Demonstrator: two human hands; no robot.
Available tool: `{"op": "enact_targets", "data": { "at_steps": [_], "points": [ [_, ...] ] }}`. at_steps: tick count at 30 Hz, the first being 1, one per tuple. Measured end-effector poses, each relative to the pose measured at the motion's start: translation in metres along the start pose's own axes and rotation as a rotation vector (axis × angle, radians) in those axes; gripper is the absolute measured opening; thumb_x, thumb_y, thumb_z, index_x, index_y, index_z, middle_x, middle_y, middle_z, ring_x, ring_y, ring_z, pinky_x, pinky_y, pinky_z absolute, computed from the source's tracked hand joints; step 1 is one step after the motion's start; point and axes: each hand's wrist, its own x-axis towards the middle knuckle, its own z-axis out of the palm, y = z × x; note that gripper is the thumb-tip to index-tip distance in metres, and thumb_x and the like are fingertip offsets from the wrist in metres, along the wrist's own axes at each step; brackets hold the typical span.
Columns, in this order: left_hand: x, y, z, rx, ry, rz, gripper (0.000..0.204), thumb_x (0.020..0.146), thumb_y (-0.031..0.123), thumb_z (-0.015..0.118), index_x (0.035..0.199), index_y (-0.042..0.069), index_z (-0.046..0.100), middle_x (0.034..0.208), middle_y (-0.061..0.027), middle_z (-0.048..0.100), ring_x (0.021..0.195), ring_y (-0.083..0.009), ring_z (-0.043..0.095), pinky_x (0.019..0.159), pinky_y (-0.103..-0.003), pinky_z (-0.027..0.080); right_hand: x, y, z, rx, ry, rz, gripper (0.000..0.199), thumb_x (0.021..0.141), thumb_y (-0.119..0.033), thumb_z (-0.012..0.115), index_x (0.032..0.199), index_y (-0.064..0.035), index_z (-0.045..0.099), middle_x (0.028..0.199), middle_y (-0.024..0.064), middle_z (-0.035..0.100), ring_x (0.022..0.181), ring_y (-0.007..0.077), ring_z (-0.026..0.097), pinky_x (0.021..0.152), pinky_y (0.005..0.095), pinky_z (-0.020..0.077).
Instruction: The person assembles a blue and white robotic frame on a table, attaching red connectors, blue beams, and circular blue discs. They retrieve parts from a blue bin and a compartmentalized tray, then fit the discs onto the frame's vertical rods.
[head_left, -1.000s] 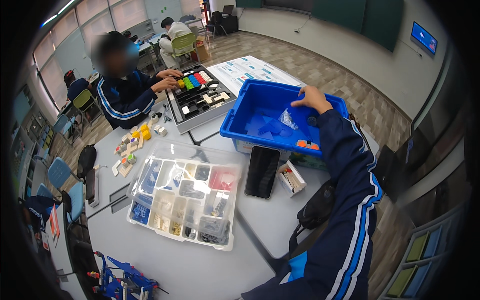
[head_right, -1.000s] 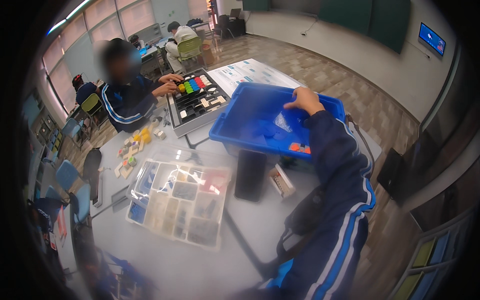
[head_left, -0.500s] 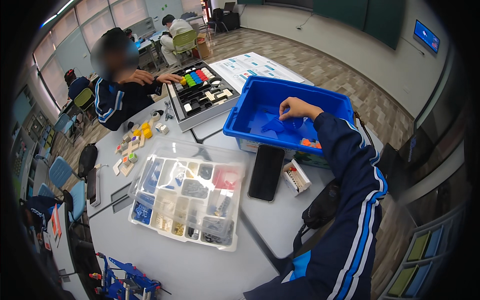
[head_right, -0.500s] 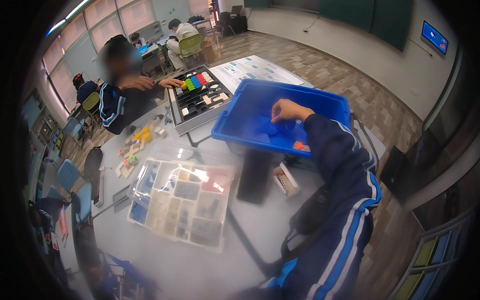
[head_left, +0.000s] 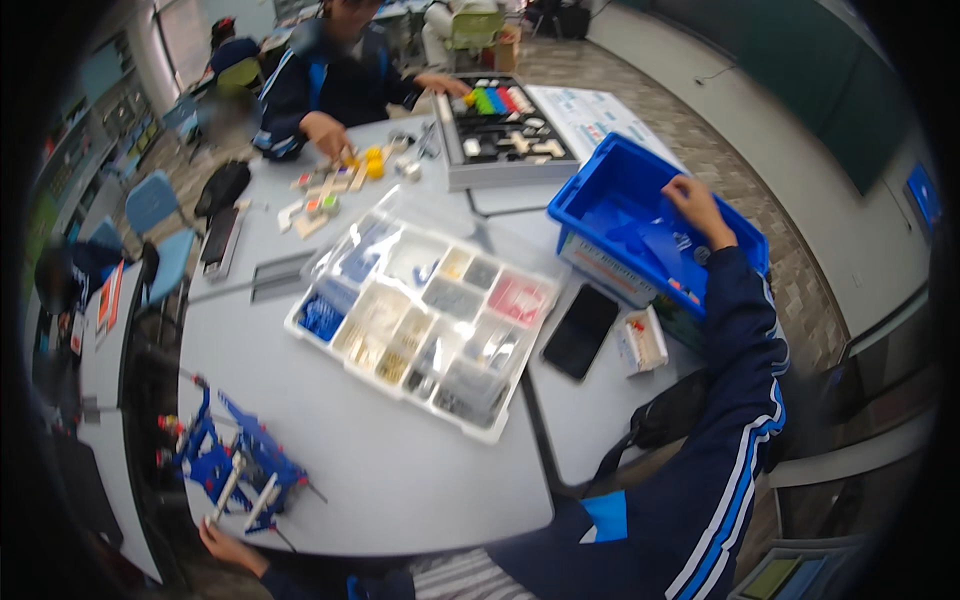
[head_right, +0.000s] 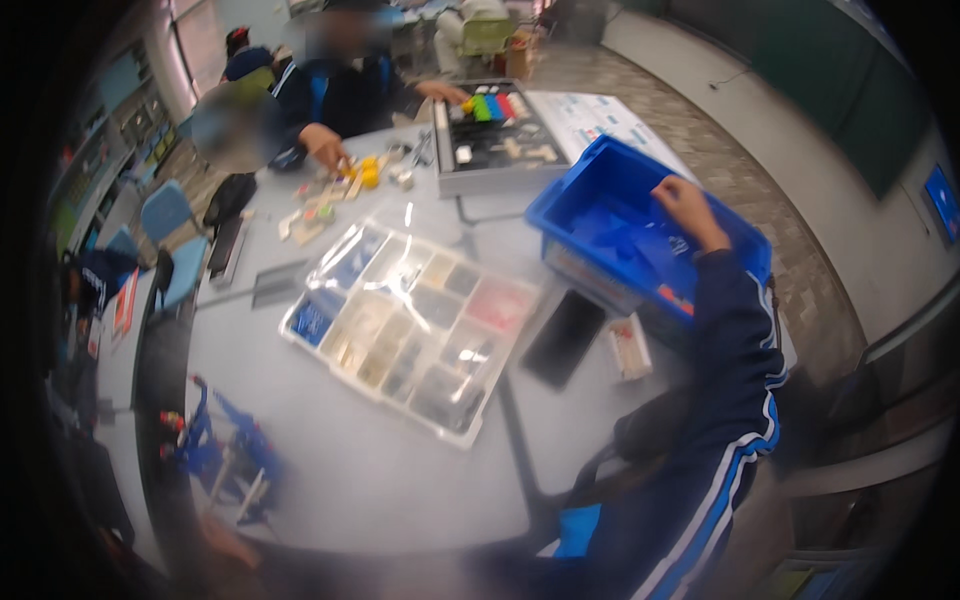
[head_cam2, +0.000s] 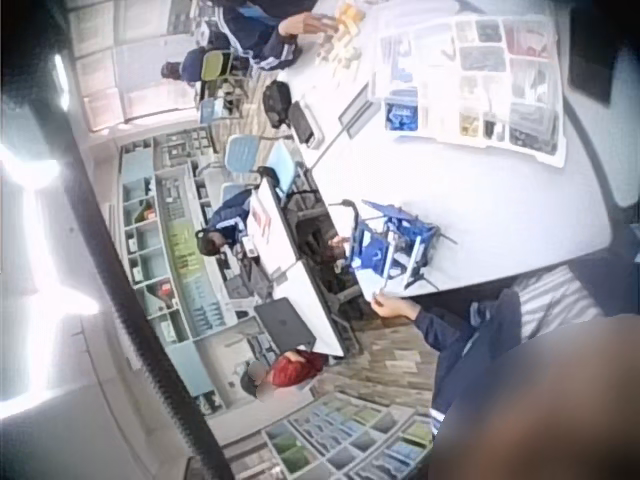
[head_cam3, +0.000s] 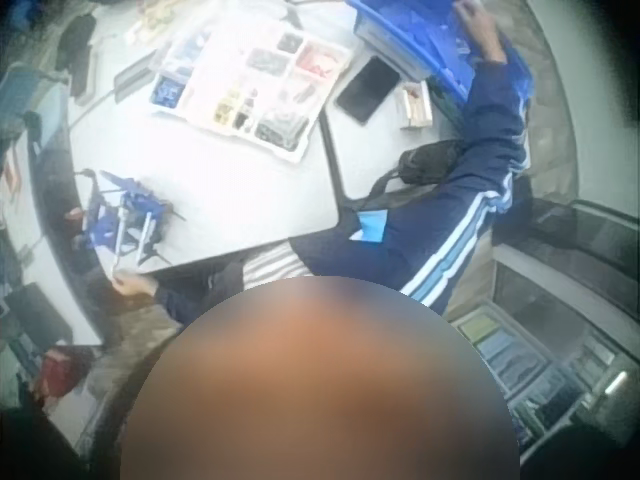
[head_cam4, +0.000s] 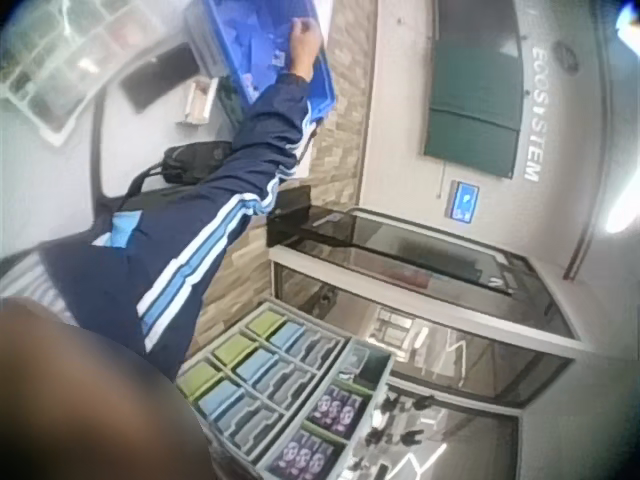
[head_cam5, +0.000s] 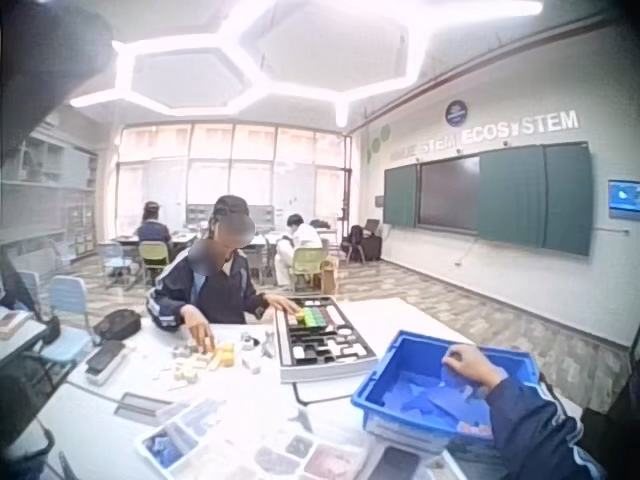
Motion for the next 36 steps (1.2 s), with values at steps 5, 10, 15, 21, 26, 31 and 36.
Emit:
{"op": "enact_targets", "data": {
  "at_steps": [5,10,15,21,26,31,36],
  "points": [
    [-0.009,0.069,-0.044,-0.772,-0.083,-0.436,0.028,0.099,0.022,0.059,0.121,0.007,0.066,0.105,0.0008,0.064,0.088,-0.0074,0.054,0.077,-0.023,0.041,-0.01,-0.042,-0.032,-0.168,0.315,0.043,0.036,0.096,-0.035,0.064,0.092,0.001,0.067,0.086,0.0222,0.068,0.083,0.0383,0.067,0.073,0.0423,0.0492],
    [-0.006,0.131,-0.093,-0.897,-0.022,-0.544,0.031,0.098,0.025,0.061,0.123,0.008,0.066,0.102,0.0029,0.061,0.089,-0.0084,0.052,0.08,-0.026,0.04,-0.041,-0.125,-0.037,-0.015,0.378,-0.008,0.041,0.102,-0.036,0.056,0.095,0.0036,0.064,0.078,0.0149,0.066,0.072,0.0234,0.062,0.068,0.0352,0.0474],
    [0.0,0.208,-0.135,-0.966,0.108,-0.374,0.022,0.098,0.015,0.061,0.117,0.003,0.064,0.095,-0.0002,0.061,0.078,-0.0069,0.052,0.068,-0.022,0.04,-0.095,-0.274,-0.002,0.552,0.138,-0.023,0.041,0.109,-0.039,0.043,0.093,-0.0052,0.059,0.077,-0.0028,0.05,0.07,0.0043,0.044,0.06,0.021,0.0365],
    [-0.054,0.304,-0.199,-1.175,-0.44,0.003,0.021,0.1,0.011,0.058,0.117,0.0,0.061,0.097,-0.0056,0.061,0.078,-0.0093,0.059,0.068,-0.023,0.047,-0.187,-0.474,0.056,0.703,-0.147,-0.552,0.03,0.11,-0.026,0.038,0.097,-0.0039,0.053,0.073,0.005,0.047,0.063,0.011,0.044,0.058,0.0275,0.0368],
    [-0.07,0.313,-0.231,-1.305,-0.906,0.079,0.03,0.098,0.013,0.064,0.124,-0.001,0.061,0.104,-0.0088,0.067,0.087,-0.0134,0.065,0.071,-0.025,0.051,-0.249,-0.593,0.102,1.009,-0.4,-0.671,0.018,0.107,-0.018,0.048,0.098,-0.0027,0.053,0.071,0.0036,0.047,0.063,0.0102,0.045,0.058,0.0264,0.0387],
    [-0.061,0.28,-0.237,-1.281,-0.84,-0.123,0.017,0.096,0.01,0.067,0.103,-0.005,0.068,0.088,-0.0066,0.069,0.075,-0.011,0.065,0.065,-0.023,0.049,-0.276,-0.628,0.119,1.051,-0.595,-0.706,0.014,0.104,-0.014,0.054,0.102,-0.0003,0.054,0.086,0.006,0.062,0.078,0.0104,0.058,0.065,0.0251,0.0481],
    [-0.005,0.249,-0.204,-1.119,-0.456,0.021,0.021,0.097,0.019,0.066,0.093,-0.002,0.07,0.081,-0.0033,0.068,0.07,-0.0084,0.062,0.061,-0.022,0.047,-0.258,-0.62,0.115,1.018,-0.493,-0.63,0.009,0.101,-0.01,0.056,0.105,-0.0014,0.056,0.088,0.0051,0.065,0.076,0.0091,0.061,0.065,0.0238,0.0491]
  ]
}}
